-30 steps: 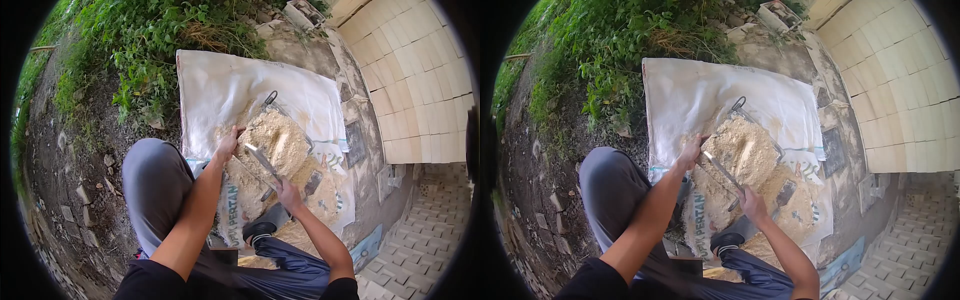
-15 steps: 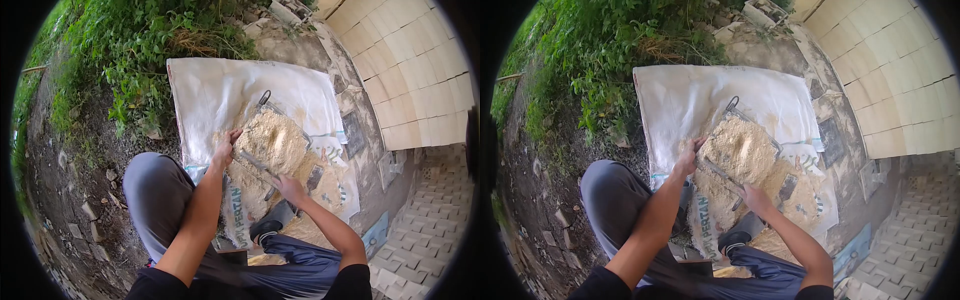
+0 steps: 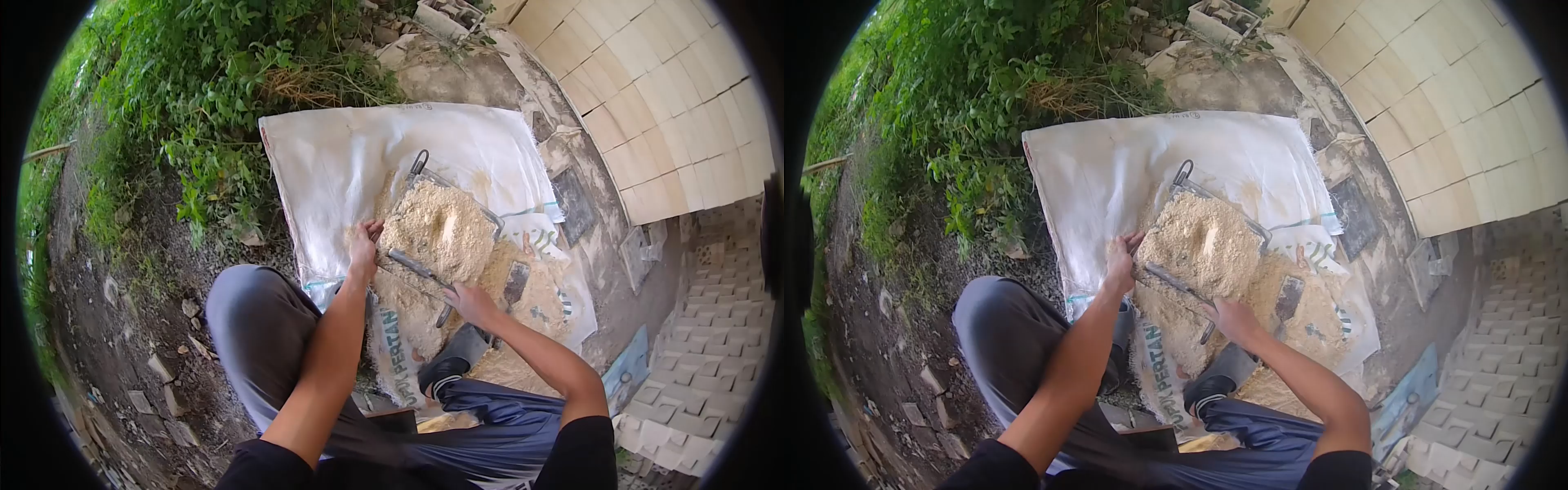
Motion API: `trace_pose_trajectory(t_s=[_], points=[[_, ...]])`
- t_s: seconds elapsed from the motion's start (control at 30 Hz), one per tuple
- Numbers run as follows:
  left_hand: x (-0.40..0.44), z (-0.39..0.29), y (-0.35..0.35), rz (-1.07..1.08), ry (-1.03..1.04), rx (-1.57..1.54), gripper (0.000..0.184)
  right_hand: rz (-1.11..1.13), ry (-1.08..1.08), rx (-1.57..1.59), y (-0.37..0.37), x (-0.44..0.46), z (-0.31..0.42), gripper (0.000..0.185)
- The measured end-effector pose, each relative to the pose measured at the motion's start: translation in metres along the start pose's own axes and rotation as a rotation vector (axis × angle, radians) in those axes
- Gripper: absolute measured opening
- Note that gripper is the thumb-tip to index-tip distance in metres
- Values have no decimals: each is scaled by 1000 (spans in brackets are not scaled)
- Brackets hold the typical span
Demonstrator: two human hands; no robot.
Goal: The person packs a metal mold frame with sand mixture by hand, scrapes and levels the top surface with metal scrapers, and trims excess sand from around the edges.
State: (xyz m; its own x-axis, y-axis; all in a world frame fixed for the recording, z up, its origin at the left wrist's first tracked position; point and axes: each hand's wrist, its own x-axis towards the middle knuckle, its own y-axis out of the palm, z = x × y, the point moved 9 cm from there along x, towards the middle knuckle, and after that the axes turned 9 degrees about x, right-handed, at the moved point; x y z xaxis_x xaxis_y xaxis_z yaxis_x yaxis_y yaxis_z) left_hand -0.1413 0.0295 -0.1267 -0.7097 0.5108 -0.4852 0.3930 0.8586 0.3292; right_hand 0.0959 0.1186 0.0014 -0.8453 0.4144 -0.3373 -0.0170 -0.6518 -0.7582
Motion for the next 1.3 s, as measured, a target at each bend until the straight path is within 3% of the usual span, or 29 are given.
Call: trace_pose_trajectory(t_s=[0.1, 0.2, 0.33, 0.37, 0.43, 0.47, 0.6, 0.77, 0.8, 0.87, 0.97, 1.1, 1.17, 1.3], points=[[3, -4, -10, -120, 57, 57, 49, -36, -46, 47, -24, -8, 23, 35], [-39, -69, -9, -502, 281, 687, 42, -84, -65, 67, -52, -24, 33, 36], [-57, -89, 5, -585, 440, 873, 39, -190, -237, 102, -57, -44, 25, 38], [-59, -87, 4, -574, 437, 879, 39, -193, -226, 105, -44, -46, 9, 38], [-58, -89, 2, -607, 402, 852, 40, 16, 19, -10, -7, -39, -37, 41], [-58, -89, 2, -611, 386, 852, 40, -30, -1, 0, -3, -40, -43, 44], [-49, -82, 2, -582, 391, 919, 40, -6, 93, 74, -45, -50, -15, 45], [-54, -82, 2, -559, 438, 856, 39, -245, -134, 257, -67, -58, -4, 46], [-48, -76, -3, -553, 424, 814, 39, -251, -131, 263, -57, -59, -17, 46], [-39, -79, -1, -553, 436, 754, 40, -62, 20, -21, -19, -52, -60, 46], [-39, -80, -2, -551, 418, 792, 41, 5, 27, -46, -19, -51, -64, 45], [-45, -74, -4, -535, 360, 749, 42, -32, 23, 47, -41, -56, -49, 45], [-46, -79, -1, -570, 410, 840, 43, -315, -207, 257, -68, -64, -26, 46], [-55, -89, 8, -566, 414, 821, 44, -249, -210, 217, -46, -63, -48, 43]])
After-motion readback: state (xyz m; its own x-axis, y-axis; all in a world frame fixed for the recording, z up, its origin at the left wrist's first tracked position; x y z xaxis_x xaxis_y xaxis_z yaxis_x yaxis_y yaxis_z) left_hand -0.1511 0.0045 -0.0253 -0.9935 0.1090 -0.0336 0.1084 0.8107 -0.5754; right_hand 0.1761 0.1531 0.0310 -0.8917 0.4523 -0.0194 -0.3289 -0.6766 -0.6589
